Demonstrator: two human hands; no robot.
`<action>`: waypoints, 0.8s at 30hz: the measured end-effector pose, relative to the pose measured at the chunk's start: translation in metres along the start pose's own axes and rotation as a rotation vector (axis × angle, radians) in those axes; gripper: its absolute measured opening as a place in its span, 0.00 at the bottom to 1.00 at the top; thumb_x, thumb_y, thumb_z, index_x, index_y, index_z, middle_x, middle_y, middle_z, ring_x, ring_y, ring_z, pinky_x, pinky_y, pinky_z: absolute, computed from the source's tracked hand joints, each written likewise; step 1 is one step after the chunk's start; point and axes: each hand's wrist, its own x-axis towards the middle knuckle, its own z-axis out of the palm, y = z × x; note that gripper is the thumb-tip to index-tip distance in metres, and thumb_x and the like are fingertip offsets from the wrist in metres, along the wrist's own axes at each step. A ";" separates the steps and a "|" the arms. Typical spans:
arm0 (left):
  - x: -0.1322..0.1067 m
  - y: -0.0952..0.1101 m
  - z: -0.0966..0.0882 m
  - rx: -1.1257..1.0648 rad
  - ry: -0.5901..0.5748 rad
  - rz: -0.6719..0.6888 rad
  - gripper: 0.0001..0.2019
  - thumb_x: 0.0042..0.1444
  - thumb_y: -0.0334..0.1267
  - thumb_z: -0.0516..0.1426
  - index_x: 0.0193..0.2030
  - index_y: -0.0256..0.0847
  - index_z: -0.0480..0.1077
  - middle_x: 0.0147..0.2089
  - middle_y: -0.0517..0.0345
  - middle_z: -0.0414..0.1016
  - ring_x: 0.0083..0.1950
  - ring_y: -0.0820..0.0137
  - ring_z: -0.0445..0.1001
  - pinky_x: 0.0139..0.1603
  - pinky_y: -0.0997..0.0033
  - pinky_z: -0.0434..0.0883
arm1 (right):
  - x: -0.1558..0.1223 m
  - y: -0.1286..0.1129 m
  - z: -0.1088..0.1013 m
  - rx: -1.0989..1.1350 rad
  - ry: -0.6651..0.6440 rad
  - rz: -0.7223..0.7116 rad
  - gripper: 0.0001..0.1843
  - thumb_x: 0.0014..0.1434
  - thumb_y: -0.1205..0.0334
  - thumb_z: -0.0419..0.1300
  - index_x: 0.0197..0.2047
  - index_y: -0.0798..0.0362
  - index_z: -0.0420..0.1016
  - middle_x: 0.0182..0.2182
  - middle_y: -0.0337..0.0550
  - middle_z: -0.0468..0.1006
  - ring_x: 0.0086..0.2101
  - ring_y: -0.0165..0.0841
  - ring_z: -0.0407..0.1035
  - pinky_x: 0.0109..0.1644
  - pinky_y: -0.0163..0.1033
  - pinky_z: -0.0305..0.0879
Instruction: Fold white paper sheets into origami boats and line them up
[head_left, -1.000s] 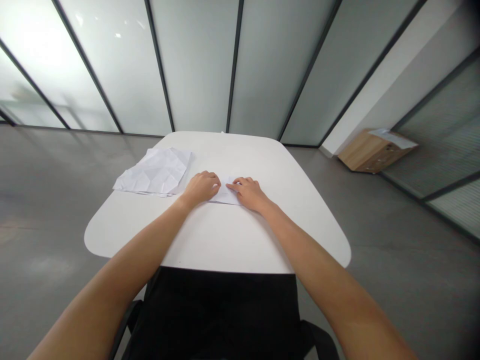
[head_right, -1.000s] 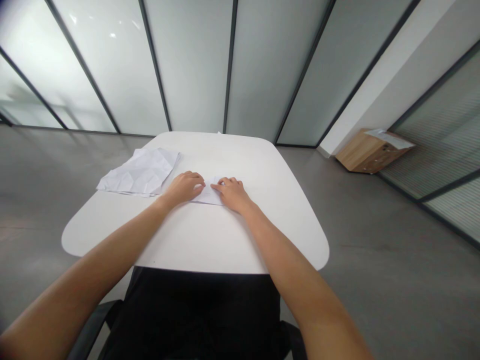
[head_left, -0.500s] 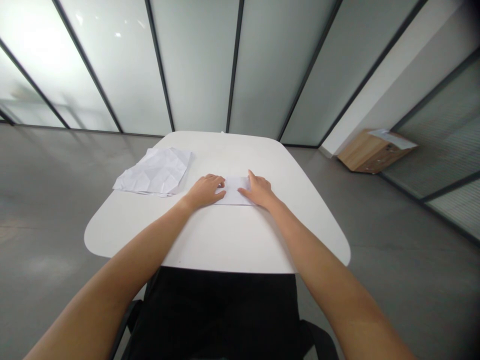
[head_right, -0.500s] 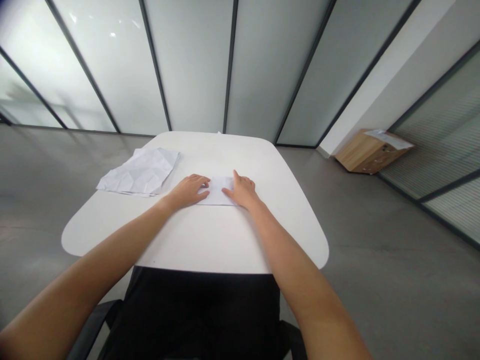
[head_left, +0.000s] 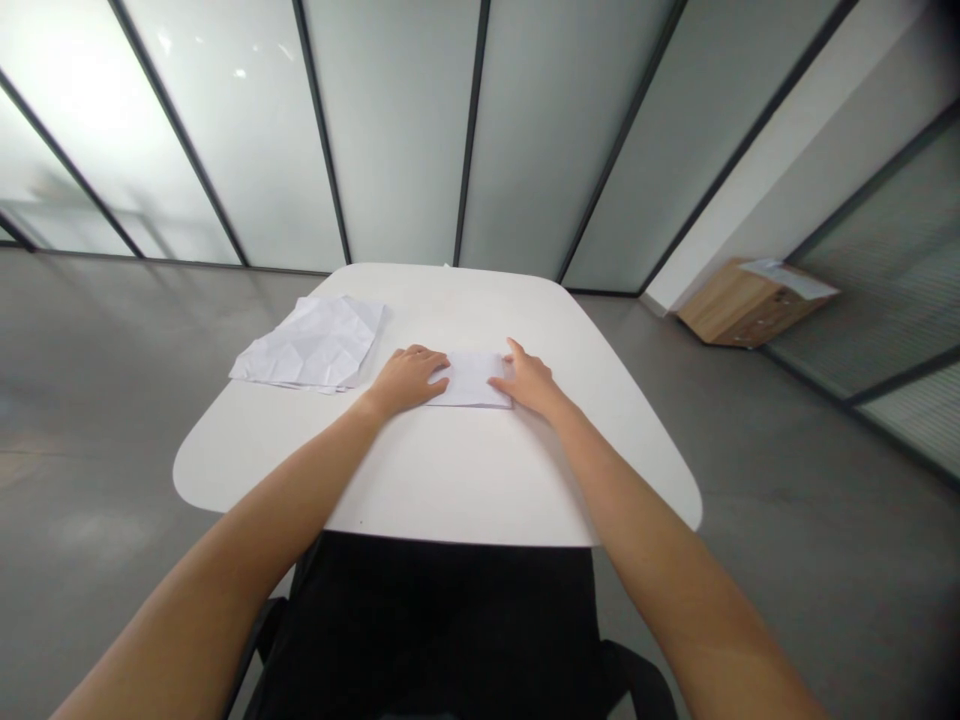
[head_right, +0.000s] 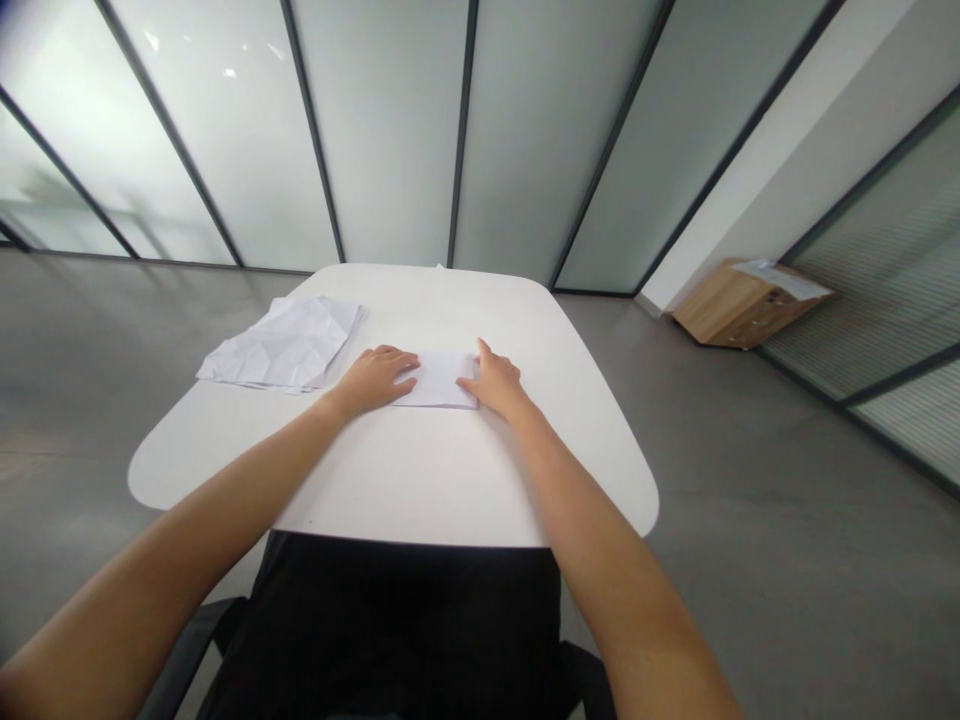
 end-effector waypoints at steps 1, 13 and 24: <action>0.000 -0.001 0.000 0.001 -0.001 -0.003 0.20 0.69 0.50 0.56 0.63 0.49 0.76 0.64 0.52 0.80 0.68 0.54 0.72 0.67 0.50 0.70 | 0.000 0.001 -0.001 0.023 0.003 0.003 0.52 0.61 0.51 0.72 0.80 0.51 0.53 0.63 0.55 0.79 0.64 0.53 0.72 0.68 0.58 0.65; 0.000 -0.002 0.002 -0.010 -0.002 -0.005 0.20 0.69 0.49 0.56 0.63 0.48 0.75 0.64 0.51 0.81 0.66 0.52 0.73 0.66 0.50 0.70 | -0.005 -0.004 0.002 0.403 0.117 -0.044 0.56 0.56 0.69 0.64 0.83 0.50 0.44 0.56 0.50 0.79 0.44 0.37 0.79 0.55 0.45 0.77; 0.000 -0.003 0.002 -0.022 -0.002 -0.008 0.23 0.70 0.49 0.56 0.68 0.48 0.72 0.65 0.50 0.80 0.66 0.52 0.73 0.68 0.50 0.69 | -0.005 -0.013 0.011 0.156 -0.055 -0.414 0.33 0.57 0.77 0.57 0.65 0.54 0.80 0.57 0.50 0.81 0.48 0.38 0.76 0.61 0.44 0.71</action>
